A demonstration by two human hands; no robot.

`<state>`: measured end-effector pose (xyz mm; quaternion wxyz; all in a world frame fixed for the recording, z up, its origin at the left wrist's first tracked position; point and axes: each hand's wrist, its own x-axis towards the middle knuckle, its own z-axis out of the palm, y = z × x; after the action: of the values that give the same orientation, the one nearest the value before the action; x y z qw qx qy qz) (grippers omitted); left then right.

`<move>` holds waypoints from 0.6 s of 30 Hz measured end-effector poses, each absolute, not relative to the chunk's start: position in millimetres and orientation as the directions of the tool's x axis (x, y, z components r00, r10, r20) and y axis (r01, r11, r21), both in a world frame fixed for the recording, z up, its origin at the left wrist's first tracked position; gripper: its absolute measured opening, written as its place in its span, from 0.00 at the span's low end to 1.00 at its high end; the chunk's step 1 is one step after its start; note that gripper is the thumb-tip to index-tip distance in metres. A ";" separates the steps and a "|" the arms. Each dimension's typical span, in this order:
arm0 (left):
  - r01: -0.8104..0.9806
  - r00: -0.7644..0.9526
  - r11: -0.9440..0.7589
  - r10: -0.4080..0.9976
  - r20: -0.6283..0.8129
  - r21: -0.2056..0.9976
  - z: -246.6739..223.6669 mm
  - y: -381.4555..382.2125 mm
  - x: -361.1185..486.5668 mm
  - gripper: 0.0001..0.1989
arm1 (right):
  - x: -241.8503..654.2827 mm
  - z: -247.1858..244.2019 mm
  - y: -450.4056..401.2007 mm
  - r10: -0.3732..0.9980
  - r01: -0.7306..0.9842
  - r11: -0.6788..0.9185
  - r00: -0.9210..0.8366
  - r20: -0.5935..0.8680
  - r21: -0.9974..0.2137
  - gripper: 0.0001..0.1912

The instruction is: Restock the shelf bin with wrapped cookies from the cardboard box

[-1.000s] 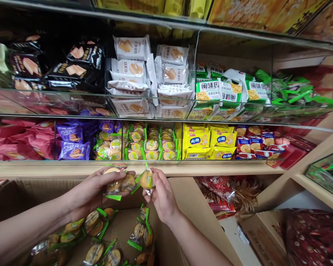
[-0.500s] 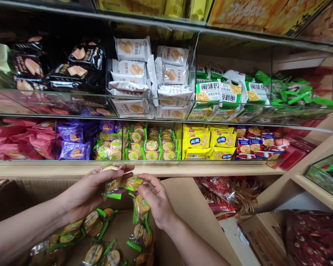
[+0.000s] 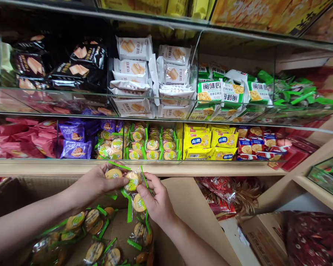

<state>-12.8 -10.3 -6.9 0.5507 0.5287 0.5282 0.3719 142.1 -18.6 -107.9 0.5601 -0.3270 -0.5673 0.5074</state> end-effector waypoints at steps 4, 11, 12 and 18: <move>0.153 0.270 0.202 0.933 -0.238 0.967 0.4 -4.5 -20.7 0.10 | 147.2 -109.5 -14.4 0.927 -0.172 0.253 -0.240 0.289 -0.952 0.17; 0.311 0.398 0.183 0.866 -0.303 0.933 6.9 4.2 -37.4 0.13 | 151.5 -102.7 -14.6 0.894 -0.337 0.020 -0.415 0.168 -0.941 0.12; 0.313 0.418 0.184 0.854 -0.309 0.932 4.3 3.7 -37.1 0.13 | 150.4 -102.0 -15.6 0.900 -0.366 -0.003 -0.406 0.157 -0.931 0.12; 0.157 0.312 0.243 0.908 -0.282 0.957 -8.9 -1.2 -24.5 0.14 | 144.1 -94.6 -18.2 0.975 -0.599 -0.035 -0.198 0.105 -0.800 0.15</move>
<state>-24.5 -1.2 -8.9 0.6098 0.5328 0.4996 0.3076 144.1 -18.2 -94.6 0.5824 -0.2484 -0.3783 0.6753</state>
